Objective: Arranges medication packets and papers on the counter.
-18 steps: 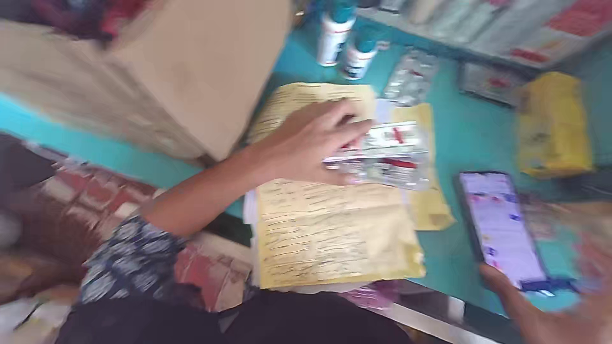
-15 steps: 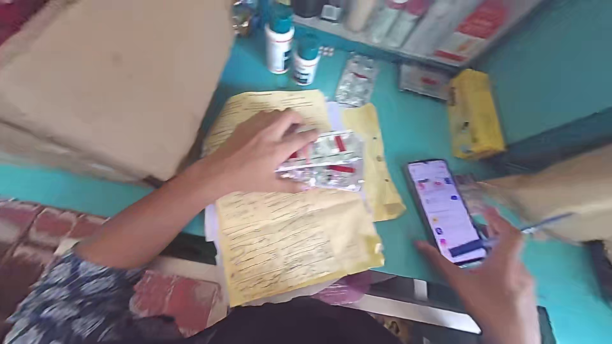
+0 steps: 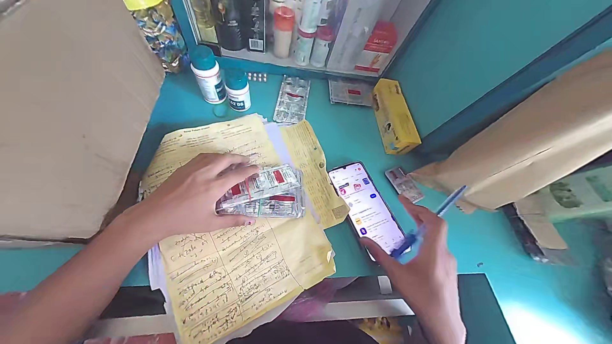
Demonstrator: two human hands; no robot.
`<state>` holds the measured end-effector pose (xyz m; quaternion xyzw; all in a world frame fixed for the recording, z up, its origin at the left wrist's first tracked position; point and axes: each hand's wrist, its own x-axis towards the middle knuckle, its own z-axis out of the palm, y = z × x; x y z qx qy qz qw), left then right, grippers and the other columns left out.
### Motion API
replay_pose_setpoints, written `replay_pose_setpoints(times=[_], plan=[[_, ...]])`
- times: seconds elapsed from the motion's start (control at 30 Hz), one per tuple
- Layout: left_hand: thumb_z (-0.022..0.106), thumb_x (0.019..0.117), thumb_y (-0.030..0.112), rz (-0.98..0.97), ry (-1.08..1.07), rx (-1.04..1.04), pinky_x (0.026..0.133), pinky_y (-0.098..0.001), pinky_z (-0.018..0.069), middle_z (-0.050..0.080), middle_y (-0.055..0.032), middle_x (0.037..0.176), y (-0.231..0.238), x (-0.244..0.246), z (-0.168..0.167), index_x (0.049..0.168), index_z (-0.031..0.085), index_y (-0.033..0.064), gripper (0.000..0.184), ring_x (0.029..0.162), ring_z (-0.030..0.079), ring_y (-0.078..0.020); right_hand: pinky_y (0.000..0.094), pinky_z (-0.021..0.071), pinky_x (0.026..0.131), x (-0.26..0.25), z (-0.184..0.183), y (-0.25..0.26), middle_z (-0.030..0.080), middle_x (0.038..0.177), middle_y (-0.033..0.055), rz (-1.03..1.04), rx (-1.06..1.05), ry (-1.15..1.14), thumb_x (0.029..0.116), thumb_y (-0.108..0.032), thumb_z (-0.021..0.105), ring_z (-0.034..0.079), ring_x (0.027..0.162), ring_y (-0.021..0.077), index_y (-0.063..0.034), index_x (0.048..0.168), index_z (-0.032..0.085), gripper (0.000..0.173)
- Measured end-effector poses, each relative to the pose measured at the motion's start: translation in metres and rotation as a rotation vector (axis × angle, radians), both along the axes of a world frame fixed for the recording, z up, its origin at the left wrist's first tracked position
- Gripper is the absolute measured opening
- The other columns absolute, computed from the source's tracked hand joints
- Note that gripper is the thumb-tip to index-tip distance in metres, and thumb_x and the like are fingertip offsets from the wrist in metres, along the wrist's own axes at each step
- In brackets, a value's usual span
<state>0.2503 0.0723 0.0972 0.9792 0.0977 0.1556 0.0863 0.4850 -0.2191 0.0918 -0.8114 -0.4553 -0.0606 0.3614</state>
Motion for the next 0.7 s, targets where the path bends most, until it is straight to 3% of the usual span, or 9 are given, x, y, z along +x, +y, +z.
replay_pose_setpoints(times=[0.07, 0.1, 0.17, 0.2, 0.27, 0.33, 0.57, 0.7], plan=[[0.056, 0.0821, 0.074, -0.009, -0.003, 0.003, 0.105, -0.0521, 0.0447, 0.059, -0.0156, 0.141, -0.001, 0.000, -0.001, 0.142, 0.061, 0.0117, 0.086, 0.127, 0.058, -0.0348, 0.0342, 0.0448, 0.107, 0.010, 0.000, -0.014, 0.062, 0.137, 0.0111, 0.130, 0.139, 0.031, 0.0906, -0.032, 0.070, 0.055, 0.131, 0.0156, -0.0030, 0.133, 0.042, 0.059], [0.055, 0.0826, 0.074, -0.015, -0.003, 0.005, 0.106, -0.0516, 0.0440, 0.059, -0.0153, 0.142, -0.001, 0.000, -0.001, 0.142, 0.060, 0.0118, 0.086, 0.128, 0.057, -0.0344, 0.0298, 0.0461, 0.110, 0.016, -0.002, -0.022, 0.063, 0.137, 0.0001, 0.192, 0.216, 0.044, 0.0946, -0.028, 0.065, 0.055, 0.133, 0.0098, -0.0123, 0.129, 0.042, 0.045], [0.055, 0.0827, 0.075, -0.018, 0.005, 0.006, 0.108, -0.0514, 0.0430, 0.058, -0.0149, 0.143, 0.000, 0.000, -0.002, 0.143, 0.059, 0.0120, 0.087, 0.129, 0.057, -0.0340, 0.0250, 0.0518, 0.101, 0.023, -0.009, -0.034, 0.069, 0.125, -0.0118, 0.206, 0.303, -0.035, 0.0999, -0.028, 0.058, 0.063, 0.123, 0.0064, -0.0228, 0.116, 0.046, 0.020], [0.055, 0.0824, 0.075, -0.017, 0.012, 0.006, 0.108, -0.0520, 0.0424, 0.058, -0.0154, 0.144, 0.001, 0.001, -0.001, 0.143, 0.058, 0.0117, 0.088, 0.130, 0.056, -0.0345, 0.0238, 0.0518, 0.097, 0.025, -0.013, -0.040, 0.072, 0.116, -0.0108, 0.174, 0.298, -0.124, 0.1016, -0.028, 0.055, 0.065, 0.118, 0.0068, -0.0221, 0.107, 0.047, 0.011], [0.054, 0.0831, 0.074, -0.017, 0.028, 0.001, 0.107, -0.0535, 0.0419, 0.057, -0.0165, 0.144, 0.000, 0.002, -0.001, 0.144, 0.057, 0.0102, 0.088, 0.130, 0.056, -0.0364, 0.0285, 0.0437, 0.094, 0.024, -0.021, -0.047, 0.075, 0.097, -0.0005, 0.107, 0.257, -0.297, 0.1051, -0.029, 0.049, 0.066, 0.108, 0.0128, -0.0154, 0.094, 0.046, 0.018], [0.054, 0.0834, 0.074, -0.013, 0.031, 0.001, 0.107, -0.0537, 0.0422, 0.057, -0.0164, 0.144, 0.000, 0.002, 0.000, 0.145, 0.057, 0.0106, 0.088, 0.130, 0.056, -0.0369, 0.0295, 0.0409, 0.094, 0.022, -0.025, -0.048, 0.075, 0.090, 0.0021, 0.065, 0.246, -0.397, 0.1057, -0.028, 0.045, 0.066, 0.104, 0.0147, -0.0140, 0.090, 0.047, 0.022], [0.054, 0.0828, 0.074, -0.017, 0.022, 0.029, 0.109, -0.0513, 0.0417, 0.054, -0.0145, 0.148, 0.001, 0.002, 0.000, 0.144, 0.057, 0.0109, 0.089, 0.133, 0.053, -0.0344, 0.0316, 0.0382, 0.093, 0.023, -0.030, -0.046, 0.076, 0.091, 0.0046, 0.070, 0.206, -0.432, 0.1045, -0.030, 0.046, 0.064, 0.101, 0.0192, -0.0132, 0.089, 0.049, 0.023], [0.061, 0.0914, 0.062, -0.199, -0.253, -0.073, 0.111, -0.0400, 0.0439, 0.064, -0.0105, 0.135, -0.013, -0.003, 0.012, 0.127, 0.069, 0.0093, 0.064, 0.132, 0.055, -0.0241, 0.0319, 0.0376, 0.093, 0.023, -0.028, -0.043, 0.074, 0.088, 0.0055, 0.045, 0.194, -0.440, 0.1049, -0.030, 0.046, 0.063, 0.099, 0.0195, -0.0129, 0.088, 0.049, 0.024]])
